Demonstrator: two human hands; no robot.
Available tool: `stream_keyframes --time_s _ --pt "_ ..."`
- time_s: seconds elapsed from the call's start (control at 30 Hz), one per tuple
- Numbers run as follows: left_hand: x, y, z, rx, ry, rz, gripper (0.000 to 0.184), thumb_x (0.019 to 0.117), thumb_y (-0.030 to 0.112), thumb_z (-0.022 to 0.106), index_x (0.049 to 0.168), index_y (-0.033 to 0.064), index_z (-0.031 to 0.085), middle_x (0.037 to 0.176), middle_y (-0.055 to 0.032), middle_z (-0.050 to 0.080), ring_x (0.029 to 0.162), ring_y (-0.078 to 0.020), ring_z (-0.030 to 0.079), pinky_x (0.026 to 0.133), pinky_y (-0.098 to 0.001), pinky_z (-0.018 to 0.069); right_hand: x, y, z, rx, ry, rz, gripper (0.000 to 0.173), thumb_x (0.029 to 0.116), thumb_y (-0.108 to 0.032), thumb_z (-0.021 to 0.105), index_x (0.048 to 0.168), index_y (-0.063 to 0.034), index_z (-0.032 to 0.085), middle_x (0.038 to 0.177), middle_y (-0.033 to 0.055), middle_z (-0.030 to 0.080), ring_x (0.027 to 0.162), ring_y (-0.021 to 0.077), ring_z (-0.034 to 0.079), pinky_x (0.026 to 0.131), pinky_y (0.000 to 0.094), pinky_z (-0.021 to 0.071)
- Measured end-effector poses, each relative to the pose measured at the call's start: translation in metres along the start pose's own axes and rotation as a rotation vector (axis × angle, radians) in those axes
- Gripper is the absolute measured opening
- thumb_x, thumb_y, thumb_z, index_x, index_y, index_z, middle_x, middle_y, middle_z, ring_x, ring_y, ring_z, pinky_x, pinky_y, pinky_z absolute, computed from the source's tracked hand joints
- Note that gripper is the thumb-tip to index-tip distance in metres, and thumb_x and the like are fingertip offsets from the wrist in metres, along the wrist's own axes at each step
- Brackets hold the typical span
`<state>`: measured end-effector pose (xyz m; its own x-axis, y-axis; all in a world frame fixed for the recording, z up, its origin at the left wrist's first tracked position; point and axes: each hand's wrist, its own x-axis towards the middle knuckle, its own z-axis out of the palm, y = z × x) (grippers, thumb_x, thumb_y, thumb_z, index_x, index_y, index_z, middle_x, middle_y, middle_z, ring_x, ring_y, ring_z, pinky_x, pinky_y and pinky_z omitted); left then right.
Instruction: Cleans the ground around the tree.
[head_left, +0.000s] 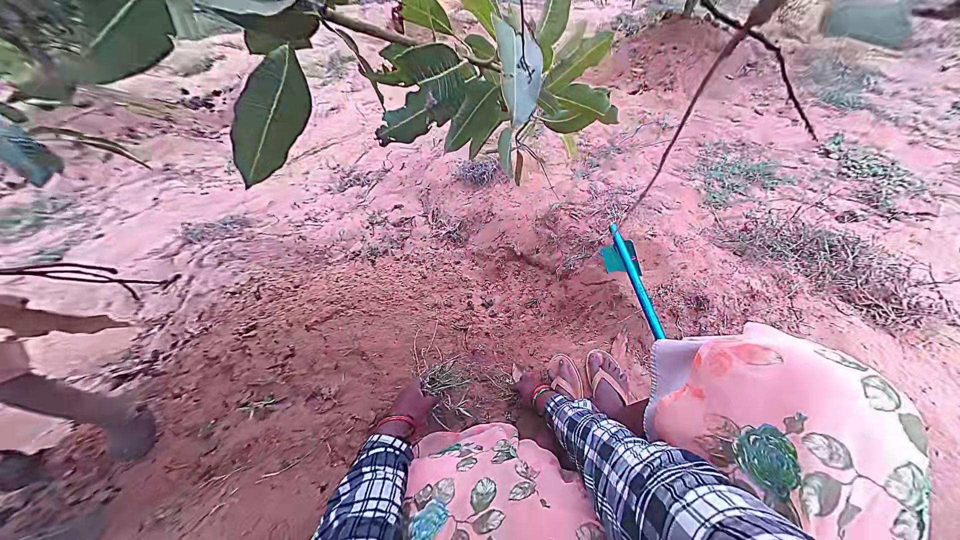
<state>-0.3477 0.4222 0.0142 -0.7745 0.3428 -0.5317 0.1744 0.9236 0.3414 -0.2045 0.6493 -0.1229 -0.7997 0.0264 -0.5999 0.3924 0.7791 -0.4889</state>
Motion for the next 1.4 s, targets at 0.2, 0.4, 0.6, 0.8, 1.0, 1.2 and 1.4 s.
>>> stream_keyframes --time_s 0.2,0.4,0.6,0.8,1.0,1.2,1.4 --pt "0.002 0.001 0.003 -0.003 0.024 0.015 0.072 0.0902 0.019 0.08 0.15 0.0001 0.046 0.142 -0.0277 0.058 0.135 -0.0411 0.055 0.115 -0.0581 0.0405 0.008 0.007 0.004 -0.008 0.037 -0.033 0.05 0.0892 -0.011 0.073 0.138 -0.0073 0.065 0.143 0.0302 0.055 0.13 0.0486 0.055 0.105 0.068 0.0454" --pt "0.006 0.003 0.003 0.023 -0.001 -0.014 0.071 0.0914 0.021 0.08 0.15 -0.0004 0.045 0.141 -0.0285 0.058 0.134 -0.0416 0.056 0.114 -0.0587 0.041 0.009 0.008 0.002 0.023 0.046 -0.045 0.047 0.09 -0.011 0.072 0.136 -0.0062 0.065 0.141 0.03 0.056 0.129 0.0485 0.056 0.104 0.0683 0.0466" --pt "0.005 0.004 0.002 0.029 -0.004 -0.017 0.07 0.0918 0.021 0.079 0.148 -0.0029 0.046 0.14 -0.0307 0.057 0.134 -0.0438 0.055 0.113 -0.0598 0.041 0.003 0.005 -0.003 0.028 0.019 -0.03 0.051 0.0909 -0.011 0.072 0.141 -0.0073 0.062 0.146 0.0288 0.053 0.133 0.0472 0.054 0.107 0.0667 0.0446" --pt "0.005 0.003 0.001 0.024 -0.012 -0.029 0.068 0.0927 0.022 0.078 0.147 -0.0034 0.046 0.14 -0.0302 0.057 0.134 -0.0433 0.055 0.113 -0.0603 0.041 0.004 0.004 -0.002 0.033 0.013 -0.02 0.051 0.0917 -0.01 0.071 0.142 -0.0074 0.062 0.147 0.0295 0.052 0.134 0.0476 0.053 0.108 0.0664 0.0438" --pt "0.004 0.003 0.002 0.006 -0.013 -0.034 0.071 0.0923 0.023 0.078 0.15 -0.0014 0.045 0.141 -0.0292 0.057 0.135 -0.0427 0.054 0.114 -0.0597 0.0402 0.003 0.004 -0.003 0.033 0.015 -0.031 0.05 0.0928 -0.01 0.07 0.142 -0.0065 0.061 0.147 0.0296 0.051 0.135 0.0472 0.052 0.109 0.0653 0.043" --pt "0.007 0.003 0.001 0.03 -0.031 -0.047 0.066 0.0936 0.027 0.077 0.144 -0.0064 0.05 0.137 -0.0316 0.059 0.133 -0.0445 0.056 0.113 -0.0609 0.0406 0.0 0.002 -0.004 0.022 0.013 -0.01 0.052 0.0903 -0.007 0.07 0.142 -0.0056 0.061 0.148 0.029 0.051 0.133 0.0471 0.054 0.106 0.0667 0.0455" --pt "0.006 0.004 0.0 0.043 -0.028 -0.028 0.067 0.0935 0.028 0.078 0.145 -0.005 0.049 0.139 -0.0307 0.058 0.134 -0.0432 0.055 0.114 -0.0597 0.0401 0.002 0.002 -0.003 0.023 0.015 -0.002 0.054 0.0901 -0.006 0.07 0.143 -0.0085 0.061 0.149 0.0287 0.05 0.133 0.0468 0.053 0.107 0.0664 0.0454"
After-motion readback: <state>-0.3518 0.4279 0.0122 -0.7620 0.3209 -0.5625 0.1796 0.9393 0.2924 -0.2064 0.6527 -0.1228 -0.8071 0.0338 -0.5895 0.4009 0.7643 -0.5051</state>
